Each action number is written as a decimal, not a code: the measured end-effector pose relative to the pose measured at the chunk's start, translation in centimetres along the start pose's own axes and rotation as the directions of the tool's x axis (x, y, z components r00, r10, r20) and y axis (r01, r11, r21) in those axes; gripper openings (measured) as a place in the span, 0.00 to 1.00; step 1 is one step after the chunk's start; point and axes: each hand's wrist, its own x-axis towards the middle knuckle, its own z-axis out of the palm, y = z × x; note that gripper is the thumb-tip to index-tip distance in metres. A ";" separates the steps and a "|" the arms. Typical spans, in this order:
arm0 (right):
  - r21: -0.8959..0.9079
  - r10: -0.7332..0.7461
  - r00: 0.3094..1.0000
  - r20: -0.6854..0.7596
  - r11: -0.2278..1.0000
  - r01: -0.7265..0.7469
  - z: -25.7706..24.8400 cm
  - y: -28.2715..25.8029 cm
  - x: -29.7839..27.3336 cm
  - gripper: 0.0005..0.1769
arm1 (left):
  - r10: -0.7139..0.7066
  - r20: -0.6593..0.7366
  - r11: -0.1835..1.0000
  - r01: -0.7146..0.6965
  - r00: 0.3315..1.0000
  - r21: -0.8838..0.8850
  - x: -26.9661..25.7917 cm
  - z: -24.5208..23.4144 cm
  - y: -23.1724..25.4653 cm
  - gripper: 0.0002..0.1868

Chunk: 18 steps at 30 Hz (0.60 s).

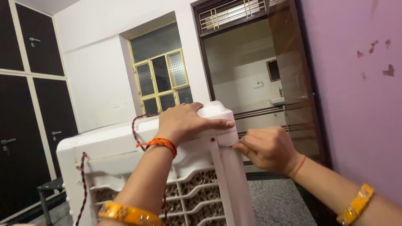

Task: The person uses a screwdriver to tighten screws on the frame of a white air cooler. They work on multiple screws around the edges of the unit, securing the casing in place.

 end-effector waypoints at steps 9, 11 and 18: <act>-0.369 0.566 0.777 0.274 0.808 -0.459 -2.0 -6.8 1.6 0.14 | 0.029 0.038 0.999 -0.030 0.999 0.013 0.4 0.0 -0.2 0.71; -0.455 0.703 0.650 0.289 0.698 -0.553 -1.4 -8.9 1.7 0.11 | 0.049 0.028 0.998 -0.049 0.998 0.026 0.6 0.2 0.0 0.70; -0.444 0.877 0.333 0.346 0.466 -0.765 -1.4 -12.6 2.8 0.12 | -0.010 0.041 0.999 0.008 0.999 0.044 0.5 0.3 0.3 0.70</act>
